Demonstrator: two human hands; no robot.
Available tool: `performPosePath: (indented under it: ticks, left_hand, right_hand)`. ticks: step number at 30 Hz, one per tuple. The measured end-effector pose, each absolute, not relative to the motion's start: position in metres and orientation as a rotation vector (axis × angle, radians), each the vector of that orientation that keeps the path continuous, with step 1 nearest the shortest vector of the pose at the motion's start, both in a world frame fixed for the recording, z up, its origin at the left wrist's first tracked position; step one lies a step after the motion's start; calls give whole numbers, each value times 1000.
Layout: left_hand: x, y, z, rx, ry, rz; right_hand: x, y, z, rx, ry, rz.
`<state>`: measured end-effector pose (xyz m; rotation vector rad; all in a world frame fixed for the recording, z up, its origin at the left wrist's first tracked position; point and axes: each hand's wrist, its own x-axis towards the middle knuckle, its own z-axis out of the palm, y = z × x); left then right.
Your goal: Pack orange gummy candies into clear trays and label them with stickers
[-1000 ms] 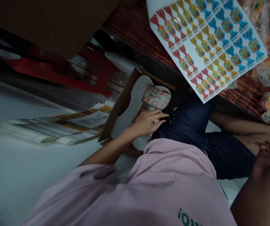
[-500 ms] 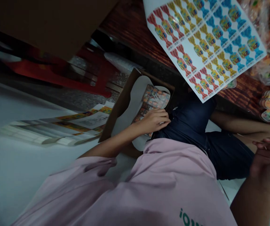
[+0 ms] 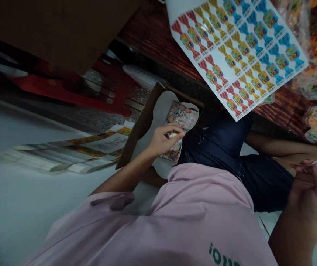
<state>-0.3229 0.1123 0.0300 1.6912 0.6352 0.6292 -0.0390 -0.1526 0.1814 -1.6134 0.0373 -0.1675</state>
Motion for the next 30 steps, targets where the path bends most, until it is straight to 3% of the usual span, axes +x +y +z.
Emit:
performPosePath:
  ticks: [4, 8, 15, 21, 26, 30]
  left_hand:
    - [-323, 131, 27, 1662, 903, 723]
    - [-315, 132, 23, 1102, 1132, 816]
    - [-299, 86, 36, 550, 910, 791]
    - [-269, 42, 67, 1115, 544, 720]
    - [-202, 3, 80, 1868, 69, 227]
    - [-155, -10, 84, 2078, -361, -217]
  right_hand:
    - [-38, -158, 174, -1663, -242, -25]
    - [-33, -160, 166, -1617, -212, -22]
    - [-31, -169, 181, -1592, -223, -36]
    - [-25, -203, 212, -1623, -229, -232]
    - [-27, -222, 207, -1607, -187, -261]
    - [-29, -226, 200, -1597, -143, -233]
